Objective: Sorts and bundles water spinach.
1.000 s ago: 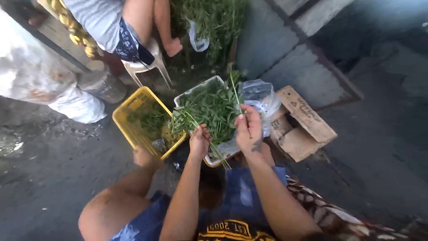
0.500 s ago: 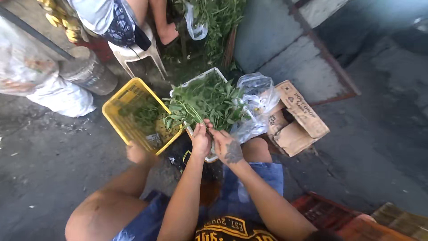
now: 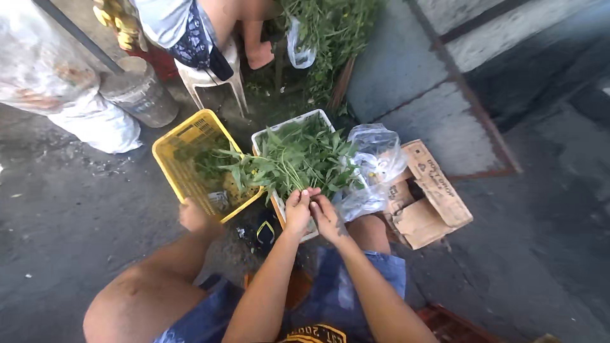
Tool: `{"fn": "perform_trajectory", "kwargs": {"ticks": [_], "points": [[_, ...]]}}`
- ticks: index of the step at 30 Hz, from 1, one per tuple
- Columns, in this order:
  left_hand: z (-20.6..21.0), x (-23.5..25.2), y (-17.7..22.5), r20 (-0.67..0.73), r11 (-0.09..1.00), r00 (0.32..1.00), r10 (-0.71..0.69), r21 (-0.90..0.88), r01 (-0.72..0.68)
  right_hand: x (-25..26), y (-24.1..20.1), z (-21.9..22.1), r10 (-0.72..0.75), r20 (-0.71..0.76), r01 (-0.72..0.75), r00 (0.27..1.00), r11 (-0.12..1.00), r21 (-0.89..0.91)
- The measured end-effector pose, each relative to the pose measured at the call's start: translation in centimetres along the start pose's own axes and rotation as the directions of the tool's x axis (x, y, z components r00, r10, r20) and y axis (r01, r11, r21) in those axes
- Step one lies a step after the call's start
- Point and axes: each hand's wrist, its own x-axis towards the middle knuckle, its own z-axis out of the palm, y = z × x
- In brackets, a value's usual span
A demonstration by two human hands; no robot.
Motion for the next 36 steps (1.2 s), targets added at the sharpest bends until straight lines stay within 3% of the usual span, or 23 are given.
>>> {"fn": "perform_trajectory", "kwargs": {"ticks": [4,8,12,16,20,24,27,30,36], "points": [[-0.1,-0.2,-0.4,-0.036,0.984,0.996,-0.077,-0.166,0.07,-1.6,0.4,-0.5,0.012,0.005,-0.012,1.0,0.999,-0.035],[0.2,0.3,1.0,-0.078,0.961,0.993,-0.092,-0.269,0.068,-1.6,-1.3,1.3,-0.002,-0.086,-0.004,0.996,0.998,-0.069],[-0.8,0.9,1.3,-0.052,0.956,0.995,-0.085,-0.285,0.067,-2.0,-4.3,1.2,0.011,-0.05,-0.02,0.999,0.983,-0.184],[-2.0,1.8,2.5,-0.072,0.896,0.996,-0.053,-0.444,0.016,-1.4,-3.2,1.4,-0.009,0.024,0.013,1.0,0.985,-0.175],[-2.7,2.0,3.0,-0.067,0.844,0.997,-0.038,-0.536,-0.004,-1.1,-1.8,2.5,-0.067,0.019,0.068,0.998,0.993,-0.099],[-2.1,1.7,5.0,-0.02,0.88,1.0,0.009,-0.474,-0.017,-1.0,-4.8,1.0,-0.102,0.04,0.103,0.994,0.994,-0.022],[-2.9,2.1,4.9,-0.002,0.888,1.0,-0.012,-0.46,0.01,-0.9,-3.8,-0.6,0.016,0.142,-0.048,0.99,0.973,0.225],[-3.7,3.2,5.8,0.026,0.857,0.997,0.079,-0.512,-0.055,-0.6,-1.4,-2.6,0.104,0.178,-0.171,0.978,0.89,0.422],[-4.4,3.2,5.9,0.033,0.818,0.992,0.119,-0.57,-0.079,-1.1,0.1,-4.6,0.114,0.132,-0.163,0.985,0.867,0.47]]}}
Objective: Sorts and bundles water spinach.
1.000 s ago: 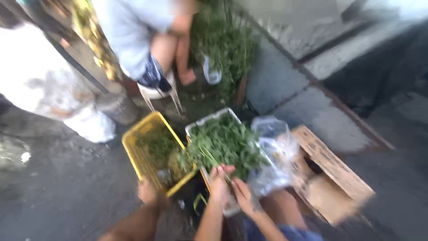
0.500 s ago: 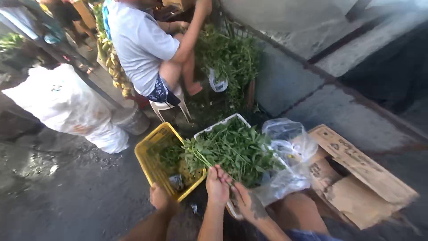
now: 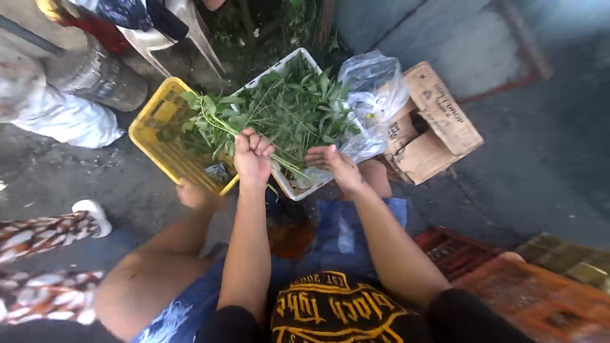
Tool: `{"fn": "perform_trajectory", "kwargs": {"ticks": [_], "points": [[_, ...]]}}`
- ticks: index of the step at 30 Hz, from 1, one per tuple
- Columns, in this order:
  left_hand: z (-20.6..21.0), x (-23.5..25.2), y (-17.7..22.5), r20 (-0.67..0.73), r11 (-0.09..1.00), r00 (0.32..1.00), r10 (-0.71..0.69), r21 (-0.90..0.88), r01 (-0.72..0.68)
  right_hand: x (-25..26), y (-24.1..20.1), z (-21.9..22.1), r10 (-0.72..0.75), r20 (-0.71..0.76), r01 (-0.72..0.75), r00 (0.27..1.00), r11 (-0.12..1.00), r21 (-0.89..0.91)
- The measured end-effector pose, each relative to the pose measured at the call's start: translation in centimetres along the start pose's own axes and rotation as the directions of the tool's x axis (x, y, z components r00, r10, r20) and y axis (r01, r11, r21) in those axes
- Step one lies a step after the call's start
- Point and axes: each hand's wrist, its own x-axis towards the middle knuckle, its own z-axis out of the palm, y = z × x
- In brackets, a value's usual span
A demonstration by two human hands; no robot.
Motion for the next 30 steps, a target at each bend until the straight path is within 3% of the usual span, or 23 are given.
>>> {"fn": "perform_trajectory", "kwargs": {"ticks": [3,8,11,14,16,17,18,19,20,21,22,24,28,29,30], "points": [[0.1,-0.2,0.2,-0.017,1.0,1.0,0.005,-0.03,-0.005,-0.2,0.5,0.9,0.0,-0.056,0.003,0.998,0.999,0.055],[-0.5,0.0,0.4,-0.057,0.995,0.998,0.034,-0.094,-0.039,-1.0,1.5,3.0,0.13,-0.268,0.014,0.955,0.878,0.478],[-0.8,0.0,0.2,-0.069,0.992,0.996,0.05,-0.11,-0.057,-1.5,1.3,4.2,0.226,-0.294,0.006,0.929,0.784,0.621],[-0.7,-0.6,-1.0,-0.045,0.997,0.996,0.073,-0.036,-0.074,-1.4,0.9,4.6,0.215,-0.284,0.026,0.934,0.754,0.657],[-0.6,-1.4,-2.2,-0.051,0.995,0.996,0.077,0.074,-0.073,-0.9,0.8,4.8,0.176,-0.275,-0.008,0.945,0.855,0.519],[-0.6,-1.7,-3.0,-0.068,0.99,0.994,0.084,0.12,-0.075,-0.7,1.1,4.5,0.132,-0.262,-0.044,0.956,0.948,0.317],[-0.5,-1.7,-3.6,-0.095,0.984,0.991,0.092,0.164,-0.076,-0.4,1.3,3.8,0.06,-0.233,-0.065,0.971,0.998,-0.012],[-0.4,-1.7,-4.1,-0.133,0.976,0.986,0.099,0.206,-0.07,-0.2,1.2,3.0,-0.011,-0.175,-0.061,0.985,0.914,-0.401],[-0.2,-1.6,-4.5,-0.17,0.968,0.98,0.101,0.245,-0.057,-0.1,1.0,2.3,-0.063,-0.11,-0.029,0.992,0.731,-0.682],[0.0,-1.7,-4.9,-0.199,0.961,0.975,0.095,0.273,-0.038,0.0,0.7,1.9,-0.093,-0.045,0.02,0.995,0.602,-0.798],[0.2,-1.9,-5.3,-0.214,0.956,0.973,0.084,0.293,-0.018,0.2,0.4,1.6,-0.111,0.024,0.083,0.994,0.569,-0.818],[0.9,-2.4,-6.2,-0.218,0.957,0.974,0.057,0.289,0.009,0.7,-0.1,2.0,-0.128,0.131,0.183,0.983,0.646,-0.741],[2.1,-3.5,-6.4,-0.164,0.967,0.986,-0.028,0.244,0.068,0.8,0.0,3.6,-0.185,0.079,0.185,0.98,0.676,-0.713],[2.0,-3.7,-5.5,-0.176,0.933,0.982,-0.065,0.338,0.122,0.7,-0.1,3.7,-0.198,0.063,0.179,0.978,0.651,-0.737],[2.0,-4.0,-4.3,-0.223,0.82,0.97,-0.1,0.534,0.207,0.5,-0.3,3.6,-0.189,0.048,0.159,0.981,0.631,-0.76]]}}
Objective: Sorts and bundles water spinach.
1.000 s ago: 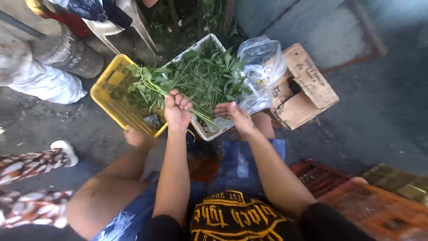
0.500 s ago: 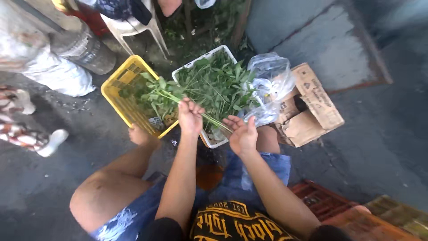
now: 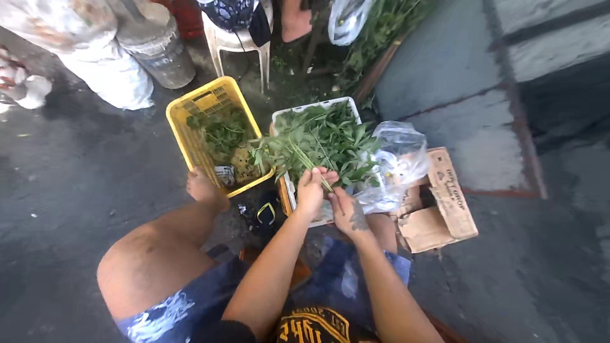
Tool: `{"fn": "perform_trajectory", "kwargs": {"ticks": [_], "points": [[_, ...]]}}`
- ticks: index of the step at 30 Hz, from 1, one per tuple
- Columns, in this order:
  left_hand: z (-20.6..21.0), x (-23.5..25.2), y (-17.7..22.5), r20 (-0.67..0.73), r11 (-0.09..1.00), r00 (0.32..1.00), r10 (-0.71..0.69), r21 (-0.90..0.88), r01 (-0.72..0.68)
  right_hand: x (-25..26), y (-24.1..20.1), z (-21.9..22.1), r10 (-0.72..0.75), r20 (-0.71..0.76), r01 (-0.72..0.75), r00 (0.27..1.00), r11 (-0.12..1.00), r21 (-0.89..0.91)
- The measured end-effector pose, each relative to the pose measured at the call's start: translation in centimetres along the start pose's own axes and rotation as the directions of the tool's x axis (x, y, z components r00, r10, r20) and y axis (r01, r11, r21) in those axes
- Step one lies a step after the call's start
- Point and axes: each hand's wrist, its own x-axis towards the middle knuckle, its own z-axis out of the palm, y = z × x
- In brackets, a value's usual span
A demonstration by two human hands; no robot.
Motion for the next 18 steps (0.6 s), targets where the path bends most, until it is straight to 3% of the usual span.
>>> {"fn": "perform_trajectory", "kwargs": {"ticks": [1,2,3,4,5,6,7,9,11,13,16,18], "points": [[-0.8,-0.6,1.2,-0.033,0.936,0.998,-0.053,0.347,0.061,-0.1,0.0,-0.3,0.029,0.015,-0.029,0.999,0.999,-0.042],[-1.3,-1.4,2.5,-0.064,0.734,0.996,-0.06,0.673,0.087,-0.1,-0.1,-0.7,0.06,0.041,-0.056,0.997,0.994,-0.097],[-1.5,-2.3,3.4,-0.063,0.477,0.998,0.013,0.877,0.049,0.0,-0.2,-1.1,0.077,0.079,-0.065,0.994,0.986,-0.152],[-1.6,-3.1,3.5,0.013,0.258,0.988,0.156,0.965,-0.053,0.1,-0.3,-1.6,0.075,0.124,-0.049,0.989,0.978,-0.202],[-1.8,-3.4,3.1,0.17,0.089,0.936,0.31,0.974,-0.206,0.4,-0.5,-2.1,0.052,0.169,-0.011,0.984,0.973,-0.231],[-2.0,-3.3,3.0,0.338,-0.034,0.876,0.343,0.937,-0.348,0.7,-0.8,-2.5,-0.001,0.2,0.05,0.98,0.968,-0.244],[-2.0,-3.1,3.0,0.465,-0.13,0.84,0.279,0.885,-0.446,1.0,-1.2,-3.0,-0.064,0.214,0.12,0.975,0.959,-0.255],[-1.7,-2.8,3.2,0.535,-0.205,0.843,0.062,0.833,-0.514,1.8,-1.6,-3.8,-0.225,0.208,0.283,0.952,0.906,-0.316],[-1.8,-2.2,4.0,0.492,-0.183,0.87,-0.024,0.854,-0.488,3.3,-1.3,-4.4,-0.398,0.133,0.418,0.908,0.825,-0.382],[-3.1,-1.2,4.8,0.441,-0.063,0.897,0.022,0.896,-0.439,5.0,-1.4,-5.4,-0.518,-0.029,0.458,0.855,0.781,-0.425],[-6.9,-0.1,7.1,0.235,0.353,0.958,0.164,0.893,-0.279,7.9,-0.9,-7.2,-0.481,-0.373,0.359,0.794,0.865,-0.351],[-9.4,0.4,8.6,0.017,0.656,0.964,0.266,0.729,-0.194,11.1,0.1,-6.0,-0.268,-0.619,0.258,0.738,0.96,-0.108]]}}
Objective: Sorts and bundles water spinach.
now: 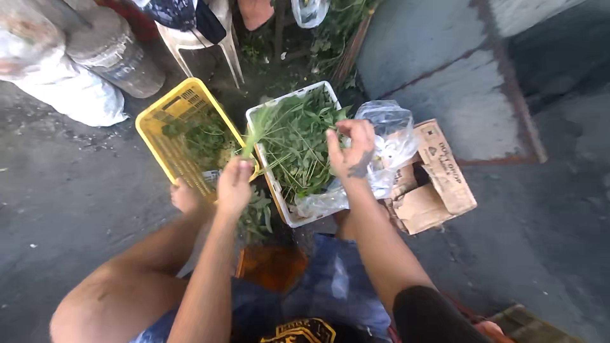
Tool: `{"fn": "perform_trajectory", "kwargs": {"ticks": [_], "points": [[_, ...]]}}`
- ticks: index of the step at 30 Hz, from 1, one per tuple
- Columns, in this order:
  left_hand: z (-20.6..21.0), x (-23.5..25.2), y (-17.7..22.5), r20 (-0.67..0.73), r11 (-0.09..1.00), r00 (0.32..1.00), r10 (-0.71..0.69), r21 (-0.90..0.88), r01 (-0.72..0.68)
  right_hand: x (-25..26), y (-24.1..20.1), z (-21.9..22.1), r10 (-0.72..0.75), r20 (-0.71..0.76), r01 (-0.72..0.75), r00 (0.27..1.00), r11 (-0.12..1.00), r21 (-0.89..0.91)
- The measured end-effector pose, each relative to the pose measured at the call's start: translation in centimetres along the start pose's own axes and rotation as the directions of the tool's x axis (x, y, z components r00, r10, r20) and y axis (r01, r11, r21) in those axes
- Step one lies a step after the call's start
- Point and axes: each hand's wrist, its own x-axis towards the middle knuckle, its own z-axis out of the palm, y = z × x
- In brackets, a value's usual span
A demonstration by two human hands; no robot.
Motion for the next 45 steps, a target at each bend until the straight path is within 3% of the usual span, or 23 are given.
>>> {"fn": "perform_trajectory", "kwargs": {"ticks": [1,2,4,6,9,13,15,18,21,25,28,32,34,37,40,45], "points": [[-1.0,0.4,-0.3,-0.087,0.982,0.995,-0.048,-0.186,0.032,0.3,0.8,2.0,0.128,-0.02,-0.126,0.992,0.991,0.053],[-1.9,0.8,-0.5,-0.137,0.917,0.986,-0.095,-0.397,0.033,0.6,1.5,4.2,0.226,0.061,-0.23,0.972,0.97,0.082],[-3.4,1.5,-0.1,-0.195,0.722,0.961,-0.196,-0.691,0.007,1.7,2.5,9.0,0.275,0.366,-0.314,0.889,0.948,0.051],[-4.6,1.5,-0.1,-0.203,0.602,0.95,-0.237,-0.798,-0.021,2.2,2.8,14.2,0.215,0.555,-0.257,0.804,0.966,-0.002],[-5.7,1.8,-0.8,-0.218,0.533,0.94,-0.263,-0.845,-0.047,3.3,2.3,20.0,0.19,0.596,-0.132,0.78,0.981,-0.14],[-6.3,3.0,-2.6,-0.244,0.436,0.903,-0.353,-0.897,-0.072,5.4,1.9,22.1,0.156,0.724,0.109,0.672,0.946,-0.306],[-6.1,3.4,-3.4,-0.257,0.41,0.875,-0.409,-0.909,-0.075,6.3,3.2,21.6,0.11,0.738,0.215,0.666,0.919,-0.331],[-5.9,3.4,-4.1,-0.267,0.419,0.849,-0.455,-0.906,-0.061,7.4,5.1,18.7,0.065,0.688,0.22,0.723,0.922,-0.319],[-4.9,3.6,-4.5,-0.256,0.432,0.859,-0.444,-0.901,-0.045,7.7,6.6,13.6,0.082,0.615,0.119,0.784,0.953,-0.279],[-2.9,3.8,-3.2,-0.207,0.483,0.875,-0.437,-0.875,0.035,6.9,7.7,6.8,0.041,0.381,-0.055,0.924,0.998,0.026],[-2.0,3.3,-1.0,-0.14,0.511,0.911,-0.388,-0.855,0.087,6.4,7.4,2.0,0.139,0.323,-0.203,0.936,0.963,0.175],[-1.0,2.2,0.4,-0.084,0.59,0.955,-0.284,-0.8,0.105,6.1,6.4,-3.0,0.37,0.466,-0.553,0.804,0.755,0.354],[0.2,1.6,0.5,-0.062,0.667,0.986,-0.157,-0.743,0.06,5.8,5.1,-4.8,0.449,0.484,-0.65,0.751,0.632,0.421],[3.0,0.5,0.1,0.023,0.784,0.994,0.107,-0.616,-0.071,4.7,2.7,-5.9,0.546,0.469,-0.712,0.694,0.424,0.559],[5.4,-1.2,0.9,0.147,0.867,0.944,0.296,-0.456,-0.201,2.2,-1.4,-5.3,0.622,0.527,-0.746,0.58,0.145,0.65],[7.6,-2.7,2.0,0.134,0.832,0.896,0.424,-0.449,-0.327,-3.3,-7.4,-2.6,0.668,0.615,-0.731,0.418,-0.155,0.665]]}}
